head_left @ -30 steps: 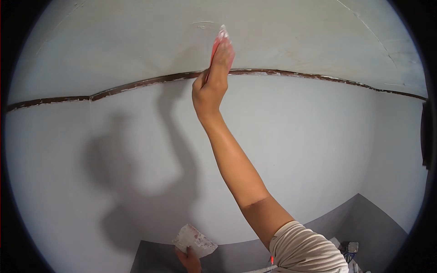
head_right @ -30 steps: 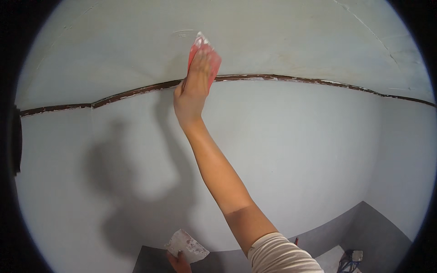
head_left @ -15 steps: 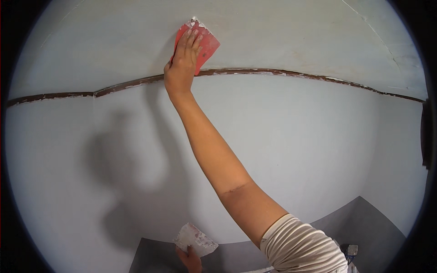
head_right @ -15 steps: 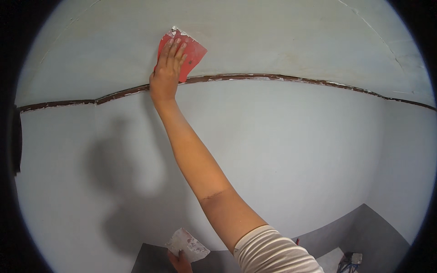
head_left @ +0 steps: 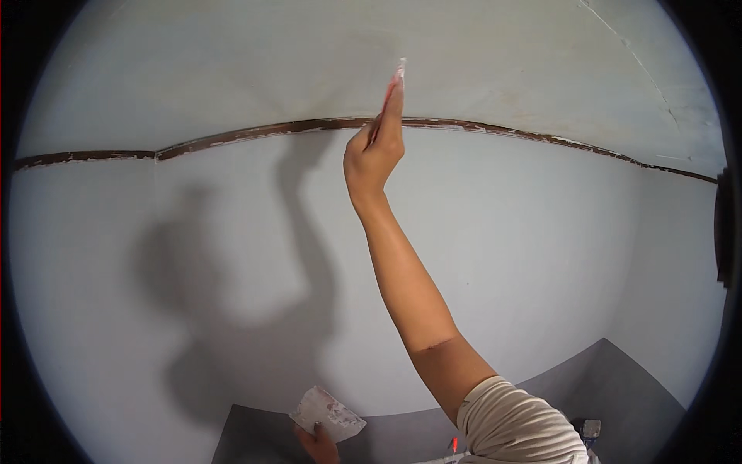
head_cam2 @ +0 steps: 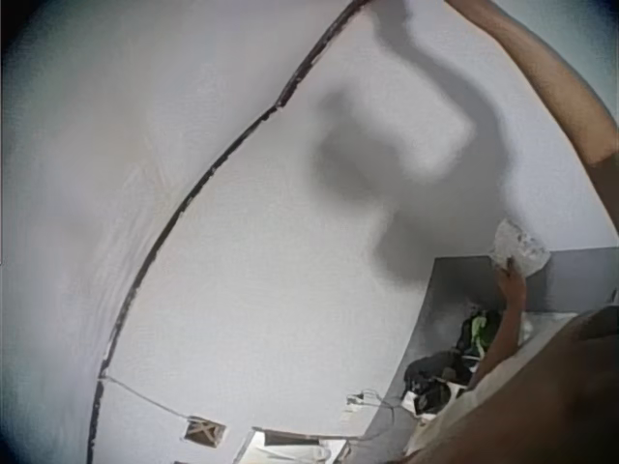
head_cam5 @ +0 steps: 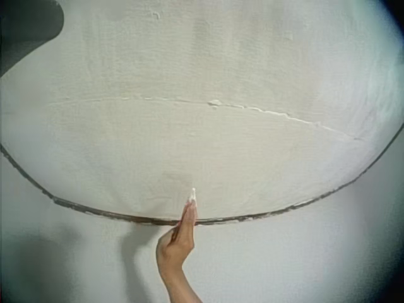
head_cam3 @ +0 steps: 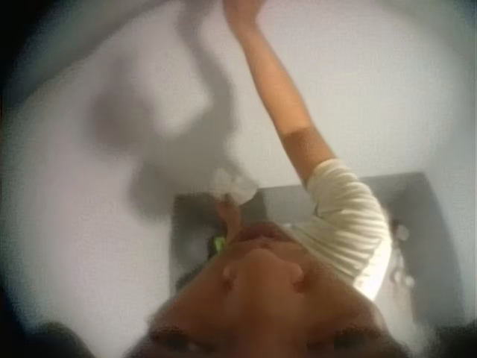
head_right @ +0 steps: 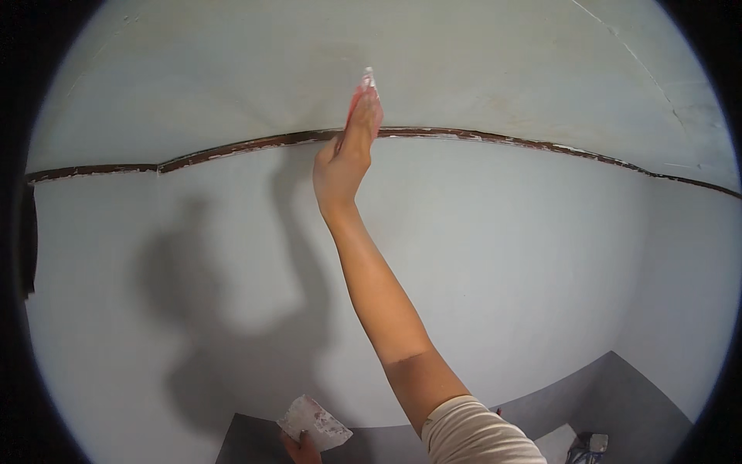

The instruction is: The person applies putty to the ceiling using putty knives, adds more paste onto a spatula from a plastic bag, and spreads the paste across the ceiling.

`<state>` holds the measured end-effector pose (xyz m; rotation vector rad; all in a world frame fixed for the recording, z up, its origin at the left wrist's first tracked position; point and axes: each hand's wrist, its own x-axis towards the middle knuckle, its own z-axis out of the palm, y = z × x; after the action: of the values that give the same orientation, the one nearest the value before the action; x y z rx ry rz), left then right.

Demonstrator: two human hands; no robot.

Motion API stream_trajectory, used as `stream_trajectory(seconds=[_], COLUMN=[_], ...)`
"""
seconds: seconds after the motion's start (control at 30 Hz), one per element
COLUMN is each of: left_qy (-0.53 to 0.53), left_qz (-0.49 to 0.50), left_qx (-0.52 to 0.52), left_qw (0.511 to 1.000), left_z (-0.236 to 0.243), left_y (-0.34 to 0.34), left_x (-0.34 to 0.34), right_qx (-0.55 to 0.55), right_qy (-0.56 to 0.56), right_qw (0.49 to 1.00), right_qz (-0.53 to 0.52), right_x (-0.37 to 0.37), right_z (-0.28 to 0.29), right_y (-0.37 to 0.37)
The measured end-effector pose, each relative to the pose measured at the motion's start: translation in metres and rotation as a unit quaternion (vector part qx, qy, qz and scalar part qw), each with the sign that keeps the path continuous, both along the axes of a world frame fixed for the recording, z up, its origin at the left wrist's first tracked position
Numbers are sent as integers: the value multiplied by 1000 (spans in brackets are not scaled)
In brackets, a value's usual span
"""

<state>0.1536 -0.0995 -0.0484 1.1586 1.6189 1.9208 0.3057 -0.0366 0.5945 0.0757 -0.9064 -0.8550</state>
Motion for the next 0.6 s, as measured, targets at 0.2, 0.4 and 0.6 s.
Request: stream_trajectory(seconds=[0.2, 0.4, 0.6], left_qy=[11, 31, 20], left_qz=[31, 47, 30], left_qx=[-30, -18, -1], left_qw=[999, 998, 999], left_z=[44, 44, 47], left_y=[-27, -31, -33], left_x=[7, 9, 10], right_qx=[-54, -64, -83], right_qy=[35, 90, -74], right_qw=[972, 981, 991], right_qz=[224, 163, 73], right_x=[-34, -69, -83], right_z=[32, 58, 44], right_y=[-17, -8, 2])
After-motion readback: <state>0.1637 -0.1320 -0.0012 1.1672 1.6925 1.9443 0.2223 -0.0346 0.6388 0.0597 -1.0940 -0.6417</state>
